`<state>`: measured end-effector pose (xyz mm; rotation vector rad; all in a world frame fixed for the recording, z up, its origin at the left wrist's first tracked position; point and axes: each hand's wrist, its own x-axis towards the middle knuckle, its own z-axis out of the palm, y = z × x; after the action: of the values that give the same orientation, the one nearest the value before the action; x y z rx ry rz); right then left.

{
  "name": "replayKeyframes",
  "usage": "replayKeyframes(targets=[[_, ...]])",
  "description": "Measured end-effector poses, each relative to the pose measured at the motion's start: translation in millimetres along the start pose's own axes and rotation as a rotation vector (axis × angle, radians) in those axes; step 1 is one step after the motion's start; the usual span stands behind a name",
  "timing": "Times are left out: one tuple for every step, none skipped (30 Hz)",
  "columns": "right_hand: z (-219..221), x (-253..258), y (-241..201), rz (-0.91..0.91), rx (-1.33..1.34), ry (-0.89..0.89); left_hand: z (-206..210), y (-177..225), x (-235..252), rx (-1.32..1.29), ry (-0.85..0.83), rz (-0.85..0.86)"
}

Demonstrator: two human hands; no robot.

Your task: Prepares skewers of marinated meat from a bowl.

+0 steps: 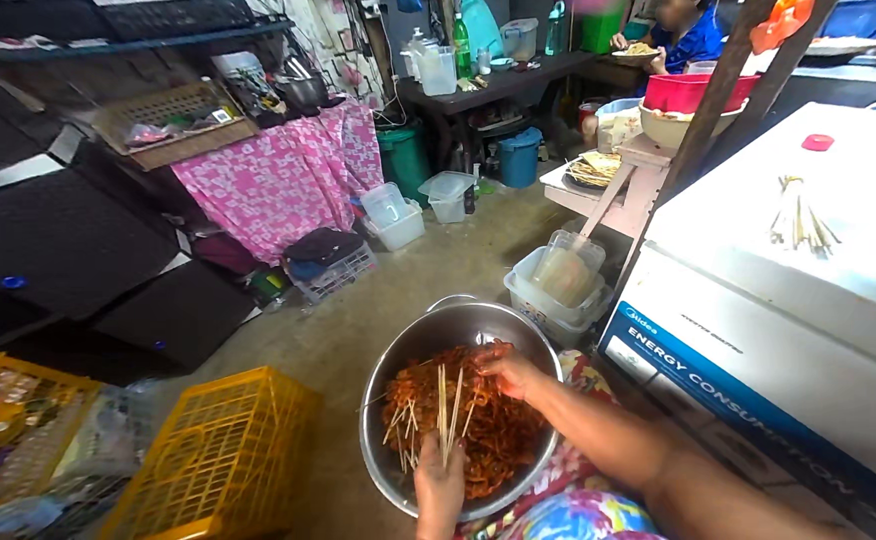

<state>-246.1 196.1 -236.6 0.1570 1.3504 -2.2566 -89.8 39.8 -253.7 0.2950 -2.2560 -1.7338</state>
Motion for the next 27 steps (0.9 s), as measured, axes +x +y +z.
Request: replayKeyframes(targets=[[-1.0,1.1,1.4,-0.018,-0.045,-0.003,-0.3,0.0,0.4,-0.004,0.008,-0.017],[-1.9,1.6,2.2,-0.029,-0.092,-0.008,-0.6,-0.4,0.9,-0.010,0.015,-0.032],[-2.2,1.6,3.1,-0.037,-0.135,-0.013,-1.0,-0.9,1.3,-0.012,0.017,-0.044],[-1.8,0.9,4.0,-0.045,-0.171,-0.020,-1.2,-1.3,1.8,-0.005,0.016,-0.052],[-1.3,-0.4,4.7,-0.051,-0.201,-0.026,-0.9,-1.4,2.0,0.003,0.014,-0.054],[-0.7,-1.9,5.2,-0.050,-0.225,-0.034,-0.3,-0.9,2.1,0.012,0.012,-0.059],[0.4,-3.4,5.5,-0.048,-0.246,-0.041,0.1,-0.2,2.3,0.021,0.015,-0.063],[1.4,-4.0,6.1,-0.046,-0.261,-0.043,0.0,0.7,2.5,0.030,0.018,-0.070],[2.1,-4.1,6.5,-0.042,-0.271,-0.043,-0.5,1.4,2.7,0.033,0.019,-0.080],[2.7,-4.2,6.5,-0.035,-0.271,-0.040,-1.0,1.6,2.7,0.029,0.019,-0.086],[3.2,-4.2,6.1,-0.029,-0.266,-0.031,-1.0,0.7,3.0,0.021,0.020,-0.083],[3.1,-3.5,6.1,-0.026,-0.258,-0.017,-0.8,-0.4,3.2,0.006,0.019,-0.076],[2.8,-2.7,5.9,-0.024,-0.250,-0.005,-0.9,-0.7,3.1,-0.002,0.016,-0.071],[2.3,-1.8,5.6,-0.023,-0.247,0.003,-1.2,-0.2,3.0,-0.005,0.014,-0.068],[1.8,-1.1,5.4,-0.021,-0.246,0.004,-1.2,0.2,2.9,-0.003,0.014,-0.062],[1.2,-1.0,5.8,-0.019,-0.250,0.002,-1.1,0.3,2.8,-0.002,0.011,-0.061],[0.9,-1.4,6.6,-0.012,-0.253,-0.003,-0.9,0.5,2.7,0.000,0.009,-0.063],[1.1,-2.2,7.2,0.003,-0.251,-0.010,-0.9,0.8,2.5,0.004,0.006,-0.066],[1.5,-3.4,7.1,0.023,-0.244,-0.020,-1.1,1.0,2.3,0.010,0.005,-0.068],[1.9,-4.1,6.9,0.041,-0.240,-0.029,-1.3,1.2,2.1,0.019,0.006,-0.073],[2.2,-4.3,6.8,0.052,-0.239,-0.033,-1.4,1.7,2.2,0.024,0.007,-0.079],[2.5,-4.5,6.6,0.052,-0.240,-0.034,-1.4,2.4,2.3,0.023,0.010,-0.087],[2.9,-4.8,6.3,0.047,-0.250,-0.032,-1.3,2.7,2.6,0.021,0.012,-0.094],[3.4,-5.4,6.1,0.041,-0.266,-0.031,-1.1,2.6,2.9,0.022,0.015,-0.093],[3.9,-6.3,6.1,0.035,-0.283,-0.029,-0.7,2.1,3.0,0.020,0.020,-0.088],[4.4,-7.2,6.4,0.032,-0.298,-0.029,-0.4,1.8,2.8,0.017,0.023,-0.088],[4.8,-7.7,6.8,0.035,-0.306,-0.028,-0.4,1.6,2.8,0.010,0.023,-0.091]])
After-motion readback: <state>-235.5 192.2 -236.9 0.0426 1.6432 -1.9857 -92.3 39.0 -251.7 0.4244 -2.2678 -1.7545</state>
